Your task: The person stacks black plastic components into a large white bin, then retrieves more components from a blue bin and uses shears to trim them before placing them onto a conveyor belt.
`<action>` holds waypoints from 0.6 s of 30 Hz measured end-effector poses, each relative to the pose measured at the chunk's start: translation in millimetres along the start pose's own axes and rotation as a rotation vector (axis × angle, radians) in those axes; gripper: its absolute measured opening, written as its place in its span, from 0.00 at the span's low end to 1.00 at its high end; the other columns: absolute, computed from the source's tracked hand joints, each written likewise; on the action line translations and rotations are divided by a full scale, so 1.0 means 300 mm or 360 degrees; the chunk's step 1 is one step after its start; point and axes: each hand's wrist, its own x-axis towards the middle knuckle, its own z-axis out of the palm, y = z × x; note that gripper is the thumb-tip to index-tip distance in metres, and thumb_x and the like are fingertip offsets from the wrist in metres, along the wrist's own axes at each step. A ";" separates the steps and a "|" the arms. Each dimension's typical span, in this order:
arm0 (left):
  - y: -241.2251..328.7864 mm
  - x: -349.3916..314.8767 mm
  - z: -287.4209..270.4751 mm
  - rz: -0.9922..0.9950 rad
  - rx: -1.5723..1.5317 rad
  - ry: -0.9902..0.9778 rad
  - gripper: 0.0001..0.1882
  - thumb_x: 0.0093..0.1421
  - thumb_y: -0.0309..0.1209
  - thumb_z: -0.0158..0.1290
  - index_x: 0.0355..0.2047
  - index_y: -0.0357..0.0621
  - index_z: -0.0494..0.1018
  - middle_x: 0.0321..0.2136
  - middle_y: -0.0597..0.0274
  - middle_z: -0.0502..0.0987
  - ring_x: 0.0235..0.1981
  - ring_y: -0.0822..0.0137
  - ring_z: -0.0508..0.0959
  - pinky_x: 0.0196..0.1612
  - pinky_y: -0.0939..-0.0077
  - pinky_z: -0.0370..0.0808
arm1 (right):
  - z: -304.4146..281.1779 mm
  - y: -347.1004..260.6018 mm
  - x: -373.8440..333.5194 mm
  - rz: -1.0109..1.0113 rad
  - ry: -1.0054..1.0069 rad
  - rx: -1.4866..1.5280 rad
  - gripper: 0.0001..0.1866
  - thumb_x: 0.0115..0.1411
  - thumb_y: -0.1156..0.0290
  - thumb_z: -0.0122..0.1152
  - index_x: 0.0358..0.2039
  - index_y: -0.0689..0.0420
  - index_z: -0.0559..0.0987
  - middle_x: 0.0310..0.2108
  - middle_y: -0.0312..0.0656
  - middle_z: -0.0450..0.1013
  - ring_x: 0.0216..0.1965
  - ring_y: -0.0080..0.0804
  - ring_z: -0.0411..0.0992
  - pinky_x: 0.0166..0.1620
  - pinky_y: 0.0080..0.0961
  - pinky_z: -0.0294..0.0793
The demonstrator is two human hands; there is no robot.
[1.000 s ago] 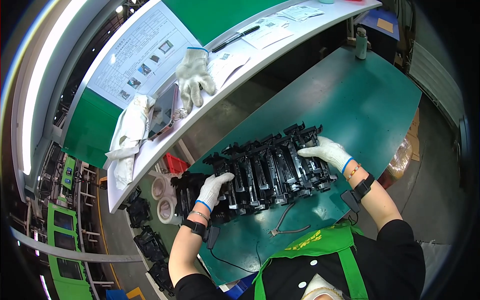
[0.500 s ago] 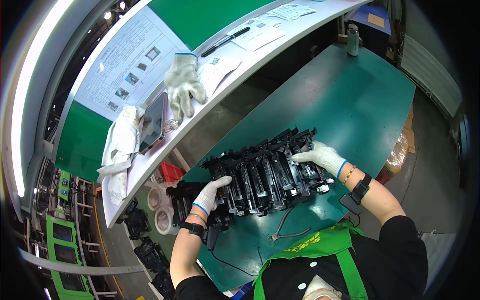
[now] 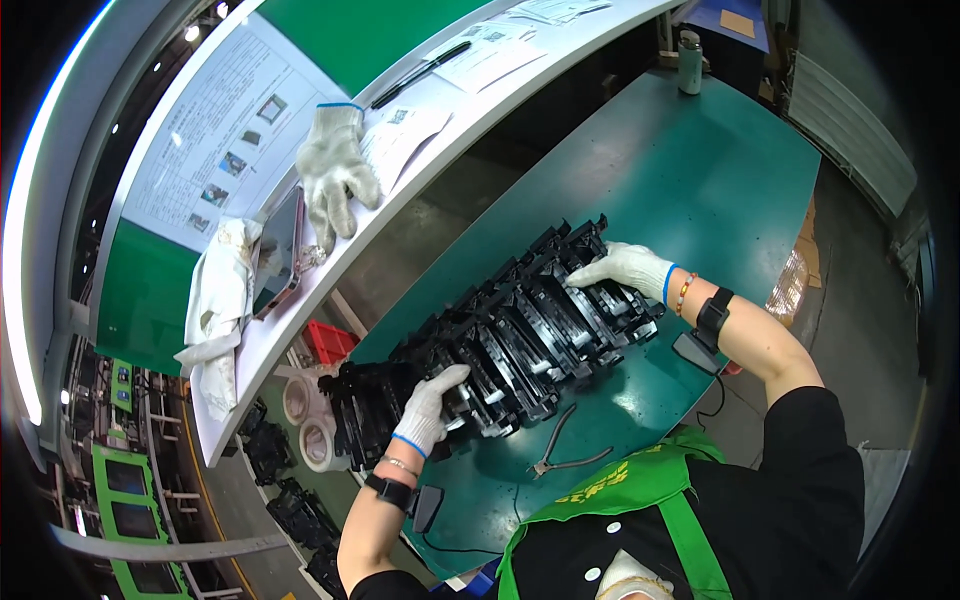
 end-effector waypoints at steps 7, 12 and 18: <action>-0.030 0.065 -0.059 0.0051 -0.0069 0.0025 0.17 0.55 0.41 0.64 0.43 0.50 0.83 0.41 0.65 0.84 0.41 0.67 0.81 0.48 0.65 0.78 | 0.011 -0.004 0.053 0.0039 -0.0155 -0.0134 0.54 0.46 0.44 0.81 0.65 0.67 0.71 0.60 0.56 0.73 0.61 0.41 0.72 0.65 0.32 0.68; -0.057 0.044 -0.064 0.0216 -0.0170 -0.0139 0.15 0.56 0.37 0.64 0.42 0.45 0.83 0.37 0.63 0.84 0.37 0.67 0.82 0.45 0.70 0.80 | 0.028 0.088 0.078 -0.0178 -0.0035 0.0098 0.51 0.45 0.54 0.83 0.65 0.66 0.70 0.57 0.53 0.75 0.58 0.38 0.74 0.62 0.32 0.71; 0.009 -0.142 0.029 0.0619 -0.0067 -0.0118 0.11 0.54 0.33 0.64 0.36 0.42 0.83 0.29 0.64 0.84 0.29 0.69 0.81 0.40 0.74 0.78 | -0.044 0.040 -0.145 -0.0263 -0.0015 0.0562 0.46 0.44 0.66 0.85 0.63 0.63 0.72 0.55 0.47 0.77 0.53 0.31 0.76 0.58 0.29 0.75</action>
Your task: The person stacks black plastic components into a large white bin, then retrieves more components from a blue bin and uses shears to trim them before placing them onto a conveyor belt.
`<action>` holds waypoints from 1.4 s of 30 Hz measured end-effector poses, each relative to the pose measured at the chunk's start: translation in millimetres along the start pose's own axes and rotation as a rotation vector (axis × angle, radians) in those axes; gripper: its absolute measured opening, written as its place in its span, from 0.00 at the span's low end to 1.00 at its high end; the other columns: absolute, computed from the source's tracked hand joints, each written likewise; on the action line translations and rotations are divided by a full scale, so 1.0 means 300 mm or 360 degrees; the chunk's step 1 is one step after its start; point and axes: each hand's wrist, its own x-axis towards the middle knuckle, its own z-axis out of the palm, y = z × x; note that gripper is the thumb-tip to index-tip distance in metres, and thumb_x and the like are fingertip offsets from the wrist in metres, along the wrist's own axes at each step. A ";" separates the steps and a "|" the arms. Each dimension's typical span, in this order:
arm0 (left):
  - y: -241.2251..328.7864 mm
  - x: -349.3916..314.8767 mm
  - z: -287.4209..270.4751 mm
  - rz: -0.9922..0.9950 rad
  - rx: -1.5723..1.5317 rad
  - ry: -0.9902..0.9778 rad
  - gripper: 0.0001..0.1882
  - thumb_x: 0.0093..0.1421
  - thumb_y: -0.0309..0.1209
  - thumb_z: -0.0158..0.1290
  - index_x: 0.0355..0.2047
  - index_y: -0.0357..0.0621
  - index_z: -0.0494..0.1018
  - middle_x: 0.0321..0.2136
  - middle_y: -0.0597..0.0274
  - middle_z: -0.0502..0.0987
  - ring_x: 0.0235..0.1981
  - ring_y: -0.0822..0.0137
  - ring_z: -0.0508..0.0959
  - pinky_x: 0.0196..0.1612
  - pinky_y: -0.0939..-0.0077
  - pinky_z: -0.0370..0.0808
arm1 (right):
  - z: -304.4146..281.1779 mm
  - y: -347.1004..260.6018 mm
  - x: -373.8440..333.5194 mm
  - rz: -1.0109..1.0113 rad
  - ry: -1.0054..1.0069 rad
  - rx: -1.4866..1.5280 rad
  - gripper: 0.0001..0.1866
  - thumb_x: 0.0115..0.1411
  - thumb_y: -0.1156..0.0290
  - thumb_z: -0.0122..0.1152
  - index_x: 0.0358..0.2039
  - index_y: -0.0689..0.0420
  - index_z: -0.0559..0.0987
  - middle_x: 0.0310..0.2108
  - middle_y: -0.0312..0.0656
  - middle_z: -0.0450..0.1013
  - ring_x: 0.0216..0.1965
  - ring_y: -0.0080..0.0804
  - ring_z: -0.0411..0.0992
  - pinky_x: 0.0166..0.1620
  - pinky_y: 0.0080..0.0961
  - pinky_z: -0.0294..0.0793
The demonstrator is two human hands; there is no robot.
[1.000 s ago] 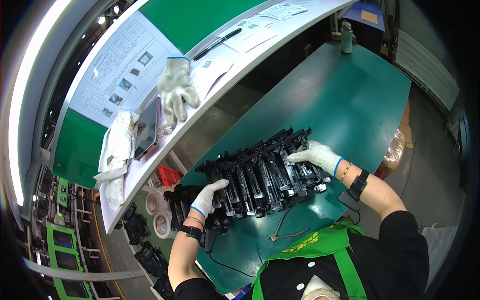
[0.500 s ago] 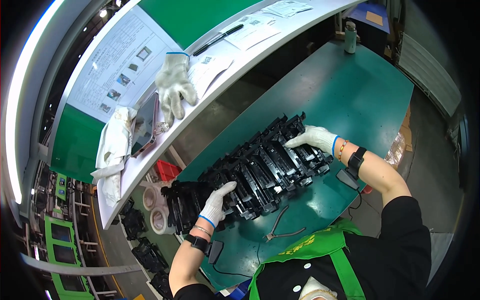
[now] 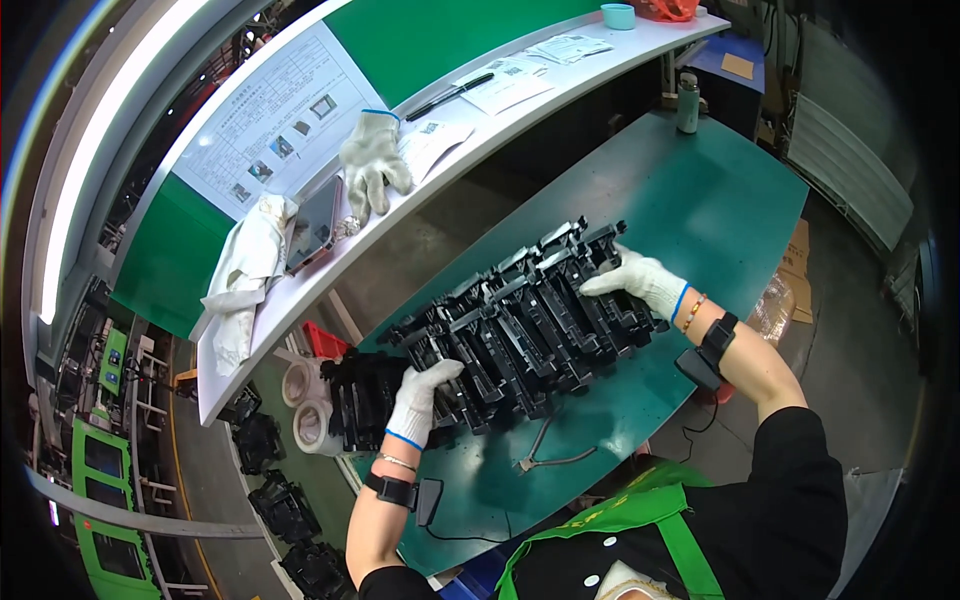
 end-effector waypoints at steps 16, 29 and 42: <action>0.057 -0.701 0.201 0.0621 -0.0338 0.0629 0.12 0.55 0.28 0.66 0.40 0.41 0.82 0.30 0.68 0.83 0.30 0.75 0.80 0.35 0.78 0.75 | 0.005 -0.369 -0.112 -0.0563 -0.0805 -0.0360 0.23 0.54 0.73 0.75 0.50 0.63 0.80 0.39 0.38 0.82 0.39 0.26 0.80 0.47 0.26 0.80; -0.345 -1.758 0.917 0.0692 -0.0364 0.2210 0.15 0.54 0.30 0.67 0.41 0.40 0.80 0.31 0.68 0.81 0.32 0.74 0.79 0.40 0.75 0.77 | 0.693 -0.098 -0.353 -0.0534 -0.2307 -0.0482 0.20 0.57 0.72 0.71 0.49 0.60 0.80 0.36 0.33 0.79 0.32 0.22 0.76 0.38 0.20 0.76; -0.771 -2.463 2.364 0.0225 -0.1398 0.3500 0.17 0.56 0.26 0.62 0.47 0.38 0.79 0.38 0.66 0.81 0.40 0.73 0.80 0.48 0.72 0.78 | 0.552 0.526 -2.052 -0.0151 -0.3939 -0.0942 0.19 0.53 0.76 0.70 0.47 0.61 0.82 0.35 0.34 0.81 0.32 0.23 0.78 0.40 0.27 0.80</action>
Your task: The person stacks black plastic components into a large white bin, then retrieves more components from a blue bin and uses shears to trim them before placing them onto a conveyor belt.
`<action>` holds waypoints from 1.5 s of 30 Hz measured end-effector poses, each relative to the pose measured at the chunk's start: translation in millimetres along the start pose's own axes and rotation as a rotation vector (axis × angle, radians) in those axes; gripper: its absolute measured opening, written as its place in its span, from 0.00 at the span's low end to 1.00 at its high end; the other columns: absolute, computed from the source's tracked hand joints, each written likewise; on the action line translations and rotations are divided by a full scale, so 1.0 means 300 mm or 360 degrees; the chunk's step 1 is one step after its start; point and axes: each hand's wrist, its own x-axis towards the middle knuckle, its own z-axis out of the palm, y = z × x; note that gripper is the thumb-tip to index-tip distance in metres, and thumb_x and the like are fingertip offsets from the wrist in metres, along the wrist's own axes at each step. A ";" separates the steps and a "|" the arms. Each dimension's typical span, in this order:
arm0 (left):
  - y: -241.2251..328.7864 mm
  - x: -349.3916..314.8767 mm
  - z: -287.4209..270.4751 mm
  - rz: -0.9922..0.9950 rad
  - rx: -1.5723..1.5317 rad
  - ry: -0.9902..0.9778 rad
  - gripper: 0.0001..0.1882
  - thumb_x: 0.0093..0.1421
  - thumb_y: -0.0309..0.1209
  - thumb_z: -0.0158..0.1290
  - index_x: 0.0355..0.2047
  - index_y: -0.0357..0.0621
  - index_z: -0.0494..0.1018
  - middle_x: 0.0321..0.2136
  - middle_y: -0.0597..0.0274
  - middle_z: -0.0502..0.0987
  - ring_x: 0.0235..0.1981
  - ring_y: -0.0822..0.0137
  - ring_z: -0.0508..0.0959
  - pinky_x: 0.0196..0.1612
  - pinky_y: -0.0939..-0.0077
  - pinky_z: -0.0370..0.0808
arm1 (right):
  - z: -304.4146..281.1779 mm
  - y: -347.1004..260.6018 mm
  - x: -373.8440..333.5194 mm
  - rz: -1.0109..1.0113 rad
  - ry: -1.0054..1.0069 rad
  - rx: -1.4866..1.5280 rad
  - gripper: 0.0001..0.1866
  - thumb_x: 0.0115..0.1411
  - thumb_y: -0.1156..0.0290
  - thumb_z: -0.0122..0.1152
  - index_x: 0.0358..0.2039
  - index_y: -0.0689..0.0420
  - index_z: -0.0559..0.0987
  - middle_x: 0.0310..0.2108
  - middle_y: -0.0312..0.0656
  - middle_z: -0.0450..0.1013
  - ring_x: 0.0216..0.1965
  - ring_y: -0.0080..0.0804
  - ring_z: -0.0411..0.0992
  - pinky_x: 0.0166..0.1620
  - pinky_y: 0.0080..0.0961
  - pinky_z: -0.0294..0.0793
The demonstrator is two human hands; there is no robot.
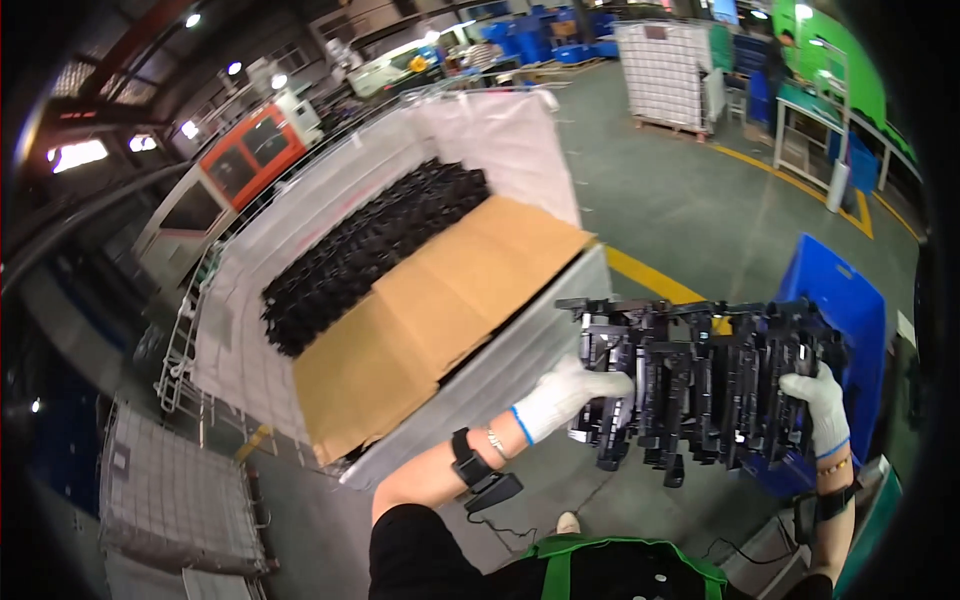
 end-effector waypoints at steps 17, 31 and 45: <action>-0.024 -0.529 -1.030 -0.0291 -0.0211 0.1282 0.19 0.55 0.33 0.63 0.46 0.38 0.79 0.35 0.65 0.82 0.34 0.72 0.81 0.42 0.77 0.79 | 1.563 -0.130 0.762 0.0335 -0.1406 -0.0191 0.24 0.56 0.72 0.71 0.54 0.58 0.81 0.44 0.36 0.82 0.42 0.28 0.79 0.50 0.31 0.80; 0.405 -0.841 -1.732 0.0396 -0.0115 0.2061 0.16 0.52 0.32 0.65 0.41 0.40 0.81 0.33 0.66 0.82 0.35 0.70 0.82 0.42 0.72 0.80 | 2.814 -0.611 1.127 0.0089 -0.2486 0.0152 0.16 0.64 0.68 0.68 0.52 0.57 0.84 0.45 0.37 0.83 0.46 0.27 0.80 0.54 0.30 0.79; 0.752 -1.095 -2.827 0.0238 0.0266 0.2160 0.12 0.56 0.37 0.63 0.39 0.46 0.84 0.34 0.68 0.84 0.35 0.72 0.81 0.41 0.77 0.78 | 3.791 -0.836 1.275 -0.0099 -0.2242 0.0393 0.14 0.65 0.62 0.68 0.46 0.56 0.85 0.39 0.39 0.84 0.33 0.26 0.80 0.37 0.24 0.81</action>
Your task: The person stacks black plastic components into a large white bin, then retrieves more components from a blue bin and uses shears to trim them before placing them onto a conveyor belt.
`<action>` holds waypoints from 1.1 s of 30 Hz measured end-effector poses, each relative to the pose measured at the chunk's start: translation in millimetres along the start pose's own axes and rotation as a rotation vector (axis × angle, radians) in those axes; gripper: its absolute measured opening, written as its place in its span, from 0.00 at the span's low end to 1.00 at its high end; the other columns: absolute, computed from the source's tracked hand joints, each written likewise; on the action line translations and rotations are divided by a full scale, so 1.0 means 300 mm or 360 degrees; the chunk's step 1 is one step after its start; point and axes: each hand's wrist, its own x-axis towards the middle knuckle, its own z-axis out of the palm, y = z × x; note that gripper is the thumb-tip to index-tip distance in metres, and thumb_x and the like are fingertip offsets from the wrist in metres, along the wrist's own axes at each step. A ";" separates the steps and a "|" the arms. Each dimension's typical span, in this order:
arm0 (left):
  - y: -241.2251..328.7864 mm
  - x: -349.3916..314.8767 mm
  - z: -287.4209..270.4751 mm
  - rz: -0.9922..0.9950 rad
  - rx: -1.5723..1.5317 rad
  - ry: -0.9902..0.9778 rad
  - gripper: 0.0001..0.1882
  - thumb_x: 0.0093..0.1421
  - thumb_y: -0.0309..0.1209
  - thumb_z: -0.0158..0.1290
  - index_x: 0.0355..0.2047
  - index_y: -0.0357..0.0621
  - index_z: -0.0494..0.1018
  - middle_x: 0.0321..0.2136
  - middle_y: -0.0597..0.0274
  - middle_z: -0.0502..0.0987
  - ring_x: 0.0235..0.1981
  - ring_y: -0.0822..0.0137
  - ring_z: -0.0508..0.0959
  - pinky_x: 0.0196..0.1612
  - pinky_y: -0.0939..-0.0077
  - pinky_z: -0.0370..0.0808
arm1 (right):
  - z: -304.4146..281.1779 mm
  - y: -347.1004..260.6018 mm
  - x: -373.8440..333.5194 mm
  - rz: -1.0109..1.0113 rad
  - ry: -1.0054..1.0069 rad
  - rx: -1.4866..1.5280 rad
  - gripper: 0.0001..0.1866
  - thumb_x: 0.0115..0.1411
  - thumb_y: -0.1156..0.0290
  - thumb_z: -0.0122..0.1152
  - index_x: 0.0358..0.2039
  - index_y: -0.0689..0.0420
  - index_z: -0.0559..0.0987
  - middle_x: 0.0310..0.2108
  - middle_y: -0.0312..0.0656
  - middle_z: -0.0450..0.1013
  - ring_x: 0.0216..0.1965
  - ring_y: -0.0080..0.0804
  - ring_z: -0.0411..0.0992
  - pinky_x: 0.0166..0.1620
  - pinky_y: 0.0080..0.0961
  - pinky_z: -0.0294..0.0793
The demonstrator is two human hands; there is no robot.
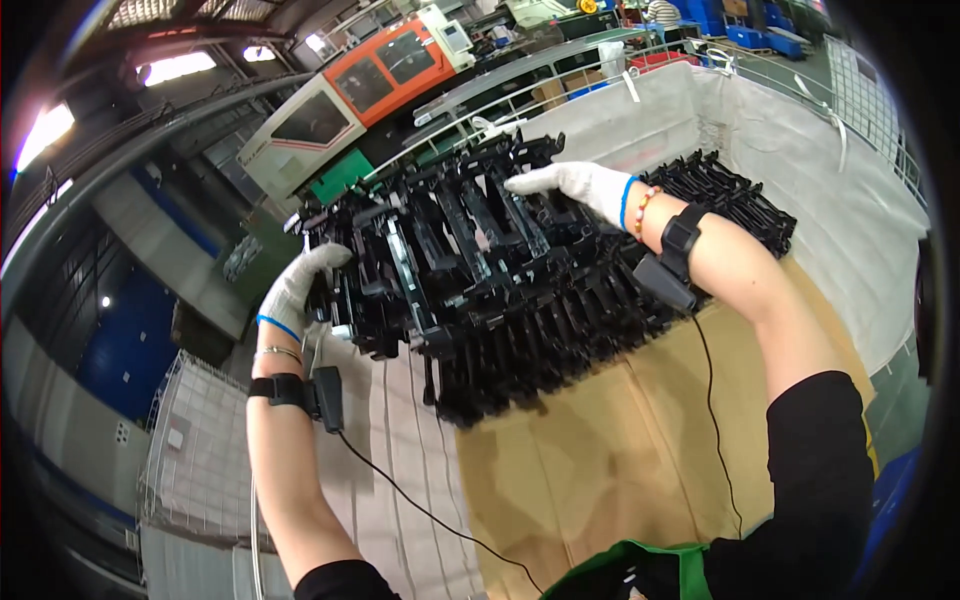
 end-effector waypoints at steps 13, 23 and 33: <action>-0.587 0.588 0.038 -0.0403 0.0008 -0.0088 0.14 0.51 0.45 0.65 0.34 0.53 0.81 0.28 0.68 0.80 0.26 0.74 0.77 0.27 0.74 0.73 | -0.205 0.426 0.518 0.0375 0.0106 -0.0206 0.28 0.59 0.55 0.75 0.55 0.58 0.83 0.57 0.43 0.78 0.60 0.31 0.72 0.65 0.28 0.66; -0.758 0.777 0.032 -0.0392 0.0146 -0.0096 0.18 0.51 0.45 0.66 0.39 0.50 0.83 0.32 0.68 0.80 0.32 0.72 0.78 0.37 0.75 0.76 | -0.257 0.511 0.701 0.0298 0.0365 -0.0927 0.41 0.53 0.40 0.73 0.59 0.59 0.81 0.64 0.52 0.72 0.67 0.45 0.67 0.68 0.33 0.64; -0.715 0.787 0.050 -0.0401 0.0253 -0.0005 0.26 0.57 0.49 0.63 0.48 0.45 0.82 0.43 0.59 0.84 0.44 0.63 0.82 0.47 0.67 0.79 | -0.235 0.425 0.664 0.0474 0.0547 -0.1813 0.53 0.53 0.21 0.55 0.58 0.59 0.80 0.62 0.55 0.73 0.66 0.53 0.69 0.68 0.39 0.65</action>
